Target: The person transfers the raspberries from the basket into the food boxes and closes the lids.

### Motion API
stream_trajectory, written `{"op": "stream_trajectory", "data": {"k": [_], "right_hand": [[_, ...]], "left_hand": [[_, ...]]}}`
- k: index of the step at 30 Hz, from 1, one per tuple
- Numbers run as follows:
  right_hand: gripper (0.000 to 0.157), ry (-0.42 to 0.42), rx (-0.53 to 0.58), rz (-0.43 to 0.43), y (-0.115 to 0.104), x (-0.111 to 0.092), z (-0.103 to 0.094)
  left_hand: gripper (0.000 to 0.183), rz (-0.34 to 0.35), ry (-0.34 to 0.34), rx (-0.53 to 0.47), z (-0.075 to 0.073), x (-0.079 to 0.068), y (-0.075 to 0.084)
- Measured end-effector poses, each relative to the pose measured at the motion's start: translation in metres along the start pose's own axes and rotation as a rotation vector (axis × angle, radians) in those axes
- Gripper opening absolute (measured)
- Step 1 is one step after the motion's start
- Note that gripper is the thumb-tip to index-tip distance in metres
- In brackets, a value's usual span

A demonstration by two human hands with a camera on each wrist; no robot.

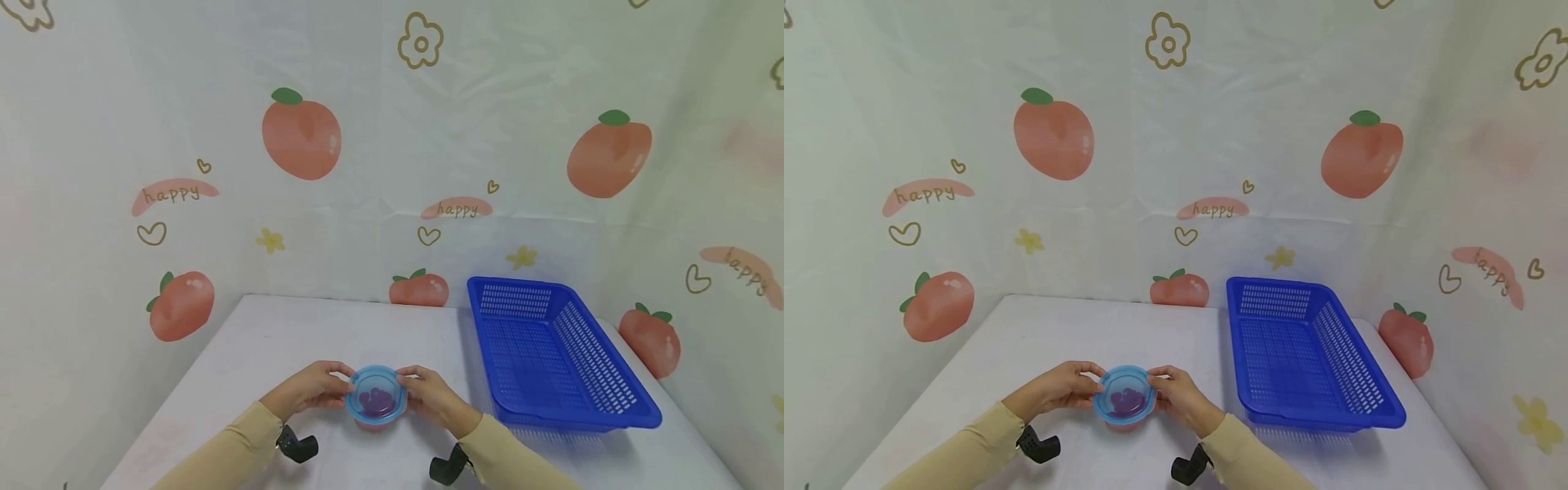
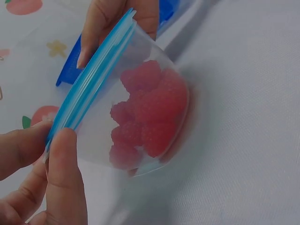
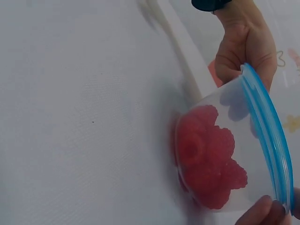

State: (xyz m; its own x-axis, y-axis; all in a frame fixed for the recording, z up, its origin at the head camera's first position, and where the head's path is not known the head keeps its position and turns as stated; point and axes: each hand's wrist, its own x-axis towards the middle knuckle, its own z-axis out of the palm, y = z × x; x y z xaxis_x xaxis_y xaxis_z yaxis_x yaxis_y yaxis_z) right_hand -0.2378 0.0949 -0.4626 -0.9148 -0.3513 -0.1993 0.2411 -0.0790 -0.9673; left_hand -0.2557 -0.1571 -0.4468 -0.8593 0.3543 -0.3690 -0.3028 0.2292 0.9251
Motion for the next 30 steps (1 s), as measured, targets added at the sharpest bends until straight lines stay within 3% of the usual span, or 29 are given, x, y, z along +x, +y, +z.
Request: {"op": "stream_trajectory", "data": {"k": [13, 30], "right_hand": [[0.032, 0.068, -0.073, -0.018, -0.001, 0.009, 0.001], [0.035, 0.026, -0.029, 0.051, -0.003, 0.008, -0.005]], "left_hand": [[0.035, -0.001, 0.012, 0.007, 0.002, 0.0, -0.001], [0.037, 0.013, -0.005, 0.022, -0.001, 0.0, -0.002]]}}
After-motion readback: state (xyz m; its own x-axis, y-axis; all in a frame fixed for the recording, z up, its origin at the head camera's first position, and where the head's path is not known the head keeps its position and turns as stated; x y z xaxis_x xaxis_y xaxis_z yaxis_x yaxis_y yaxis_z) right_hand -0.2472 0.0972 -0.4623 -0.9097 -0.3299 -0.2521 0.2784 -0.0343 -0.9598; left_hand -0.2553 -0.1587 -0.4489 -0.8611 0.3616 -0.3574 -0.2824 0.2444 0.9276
